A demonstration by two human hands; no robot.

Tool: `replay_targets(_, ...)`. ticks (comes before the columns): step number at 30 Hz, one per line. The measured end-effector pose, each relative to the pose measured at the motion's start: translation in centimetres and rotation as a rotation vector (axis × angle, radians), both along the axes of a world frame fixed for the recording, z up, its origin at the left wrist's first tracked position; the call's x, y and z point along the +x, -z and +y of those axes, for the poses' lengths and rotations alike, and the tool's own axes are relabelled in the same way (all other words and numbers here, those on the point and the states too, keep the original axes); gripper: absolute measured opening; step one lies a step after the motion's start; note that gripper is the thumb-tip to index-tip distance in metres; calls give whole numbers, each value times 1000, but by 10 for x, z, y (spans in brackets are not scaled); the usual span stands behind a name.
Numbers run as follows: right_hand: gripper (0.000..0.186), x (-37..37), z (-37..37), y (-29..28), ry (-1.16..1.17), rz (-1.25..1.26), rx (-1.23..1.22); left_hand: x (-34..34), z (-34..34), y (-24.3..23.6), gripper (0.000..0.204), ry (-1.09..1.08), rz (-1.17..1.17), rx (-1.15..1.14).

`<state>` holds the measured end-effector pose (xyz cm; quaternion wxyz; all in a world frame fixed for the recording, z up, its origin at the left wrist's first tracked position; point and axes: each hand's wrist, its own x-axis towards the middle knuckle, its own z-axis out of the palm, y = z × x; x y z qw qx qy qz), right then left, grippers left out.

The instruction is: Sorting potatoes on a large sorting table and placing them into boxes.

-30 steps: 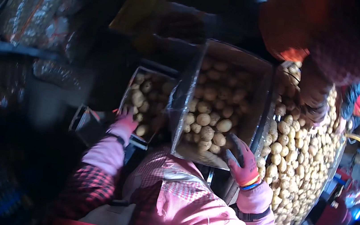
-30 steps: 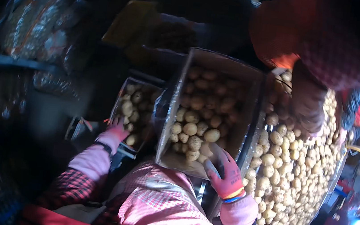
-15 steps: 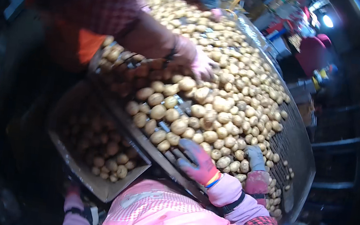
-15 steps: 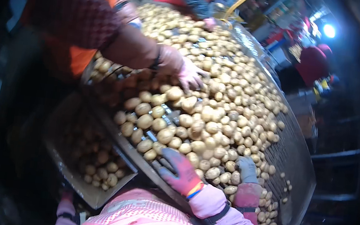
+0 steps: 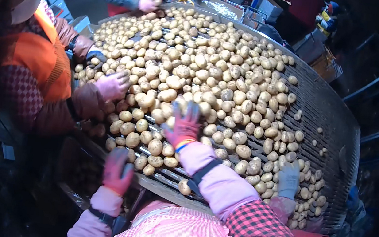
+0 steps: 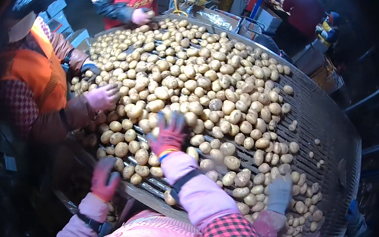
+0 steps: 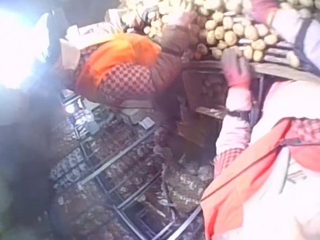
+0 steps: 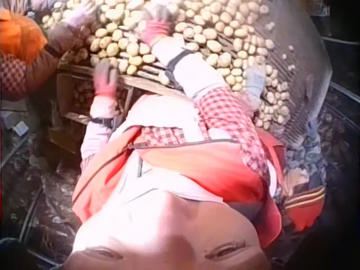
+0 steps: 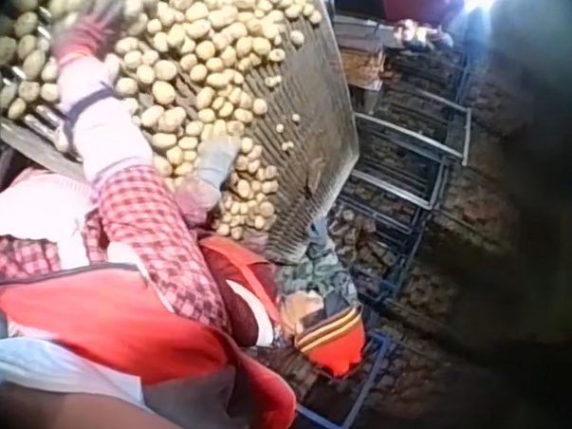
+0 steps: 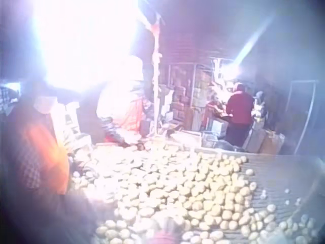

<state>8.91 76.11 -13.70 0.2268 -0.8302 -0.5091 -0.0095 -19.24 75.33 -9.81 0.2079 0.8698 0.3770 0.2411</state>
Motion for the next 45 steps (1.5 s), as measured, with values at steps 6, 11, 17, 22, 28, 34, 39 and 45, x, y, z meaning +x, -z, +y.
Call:
replay_targets(6, 63, -81, -47, -20, -732, 137, -253, 27, 32, 32, 61, 242, 469, 158)
replay_targets(11, 35, -10, -112, -30, -767, 534, 106, 47, 30, 23, 57, 125, 352, 64)
replay_targets(17, 82, 131, -62, -37, 3, 322, -104, 79, 4, 2, 61, 234, 199, 28)
replay_targets(22, 90, 141, 32, -24, 181, 282, -341, 75, 27, 21, 61, 167, 120, 9)
replay_targets(28, 73, -4, 46, -24, -197, 731, 216, 66, 27, 35, 66, 95, 50, -96)
replay_targets(34, 74, 29, -134, -33, -266, 456, 157, 67, 28, 51, 66, 196, -19, -80)
replay_targets(39, 65, 154, -314, -48, 974, -125, -177, 66, 29, 46, 65, 252, 49, -13)
replay_targets(45, 83, 31, -209, -66, 528, 159, -509, 51, 38, 51, 63, 235, 21, -37)
